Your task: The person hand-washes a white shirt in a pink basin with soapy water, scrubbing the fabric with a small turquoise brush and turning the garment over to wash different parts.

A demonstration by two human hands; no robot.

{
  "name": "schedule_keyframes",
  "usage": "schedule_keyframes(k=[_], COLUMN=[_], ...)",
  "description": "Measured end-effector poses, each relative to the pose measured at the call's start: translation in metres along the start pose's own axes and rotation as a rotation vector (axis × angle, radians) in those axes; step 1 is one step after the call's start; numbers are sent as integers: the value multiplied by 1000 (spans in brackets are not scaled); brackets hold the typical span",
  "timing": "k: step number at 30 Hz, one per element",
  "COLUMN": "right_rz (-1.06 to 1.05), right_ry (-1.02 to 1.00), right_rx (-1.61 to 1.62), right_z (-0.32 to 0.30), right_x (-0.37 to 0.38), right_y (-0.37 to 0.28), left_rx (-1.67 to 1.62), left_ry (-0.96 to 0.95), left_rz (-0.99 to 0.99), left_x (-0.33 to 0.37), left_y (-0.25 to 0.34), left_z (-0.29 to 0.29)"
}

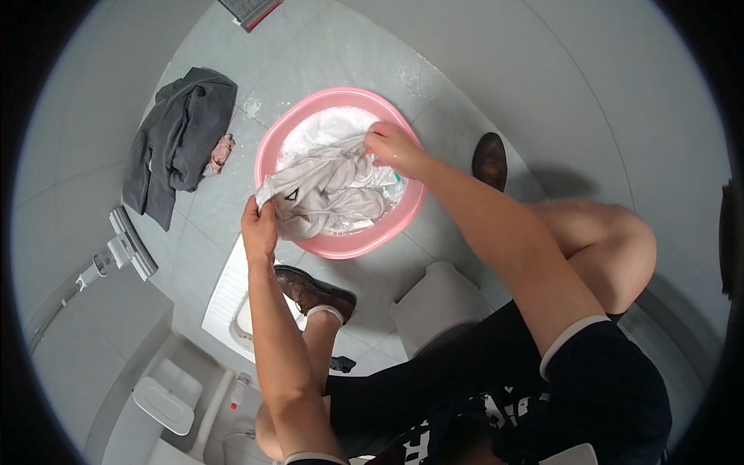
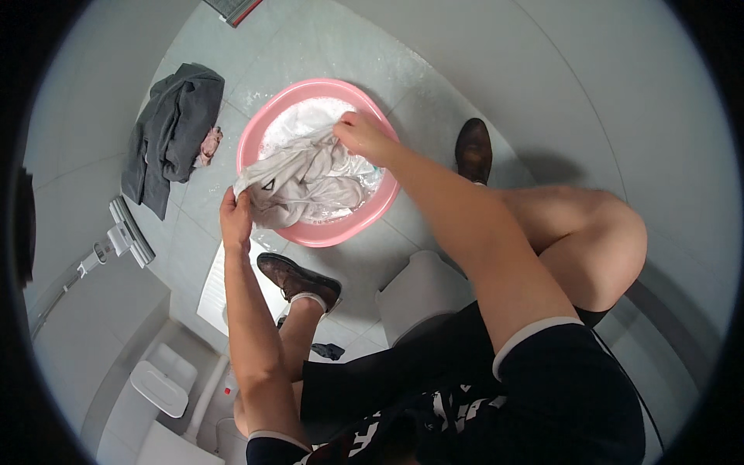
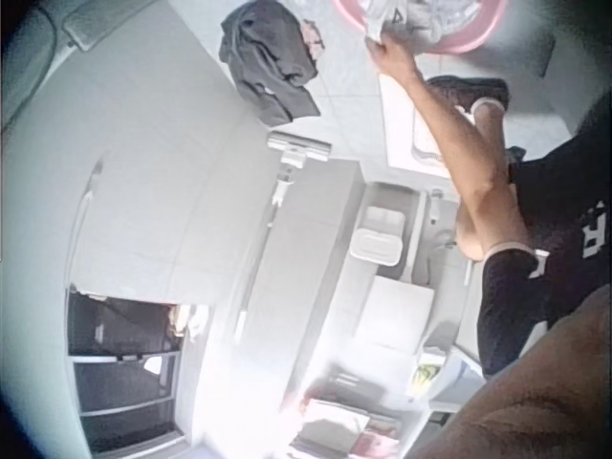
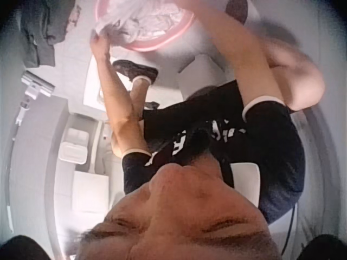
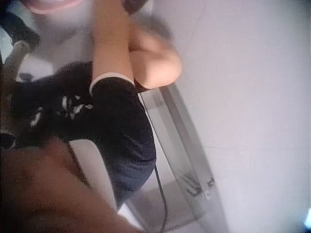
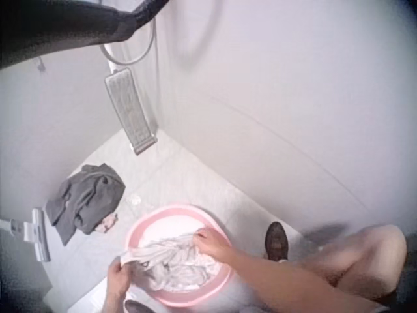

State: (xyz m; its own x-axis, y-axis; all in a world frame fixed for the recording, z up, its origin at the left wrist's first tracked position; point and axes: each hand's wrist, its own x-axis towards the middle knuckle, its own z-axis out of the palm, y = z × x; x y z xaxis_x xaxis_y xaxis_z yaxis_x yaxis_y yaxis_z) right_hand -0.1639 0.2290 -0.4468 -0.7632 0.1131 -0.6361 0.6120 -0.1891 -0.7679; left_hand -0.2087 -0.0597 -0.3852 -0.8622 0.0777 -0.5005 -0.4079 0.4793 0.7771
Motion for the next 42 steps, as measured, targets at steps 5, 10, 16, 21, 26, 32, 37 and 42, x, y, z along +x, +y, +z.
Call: schedule_keyframes(k=[5, 10, 16, 21, 26, 32, 37, 42], right_rz=[-174, -316, -241, -105, -457, -761, -611, -437], right_ry=[-6, 0, -513, -204, 126, -156, -84, 211], right_rx=[-272, -352, -1133, -994, -743, -546, -831, -850], right_z=[5, 9, -8, -16, 43, 132, 143, 149], right_x=[22, 18, 1, 15, -20, -158, -109, -8], right_y=[-23, -34, -40, -16, -8, 6, 8, 22], left_rx=[4, 24, 21, 501, -437, -1132, -1212, -1391], left_ry=[137, 159, 245, 315, 253, -128, 116, -315], left_rz=[-5, 31, 13, 35, -313, -317, -503, -215], left_x=[10, 11, 30, 18, -23, -18, -15, 16], left_y=[-11, 35, 18, -23, -35, 5, -21, -83], left_z=[-4, -14, -42, -13, 76, 101, 104, 120])
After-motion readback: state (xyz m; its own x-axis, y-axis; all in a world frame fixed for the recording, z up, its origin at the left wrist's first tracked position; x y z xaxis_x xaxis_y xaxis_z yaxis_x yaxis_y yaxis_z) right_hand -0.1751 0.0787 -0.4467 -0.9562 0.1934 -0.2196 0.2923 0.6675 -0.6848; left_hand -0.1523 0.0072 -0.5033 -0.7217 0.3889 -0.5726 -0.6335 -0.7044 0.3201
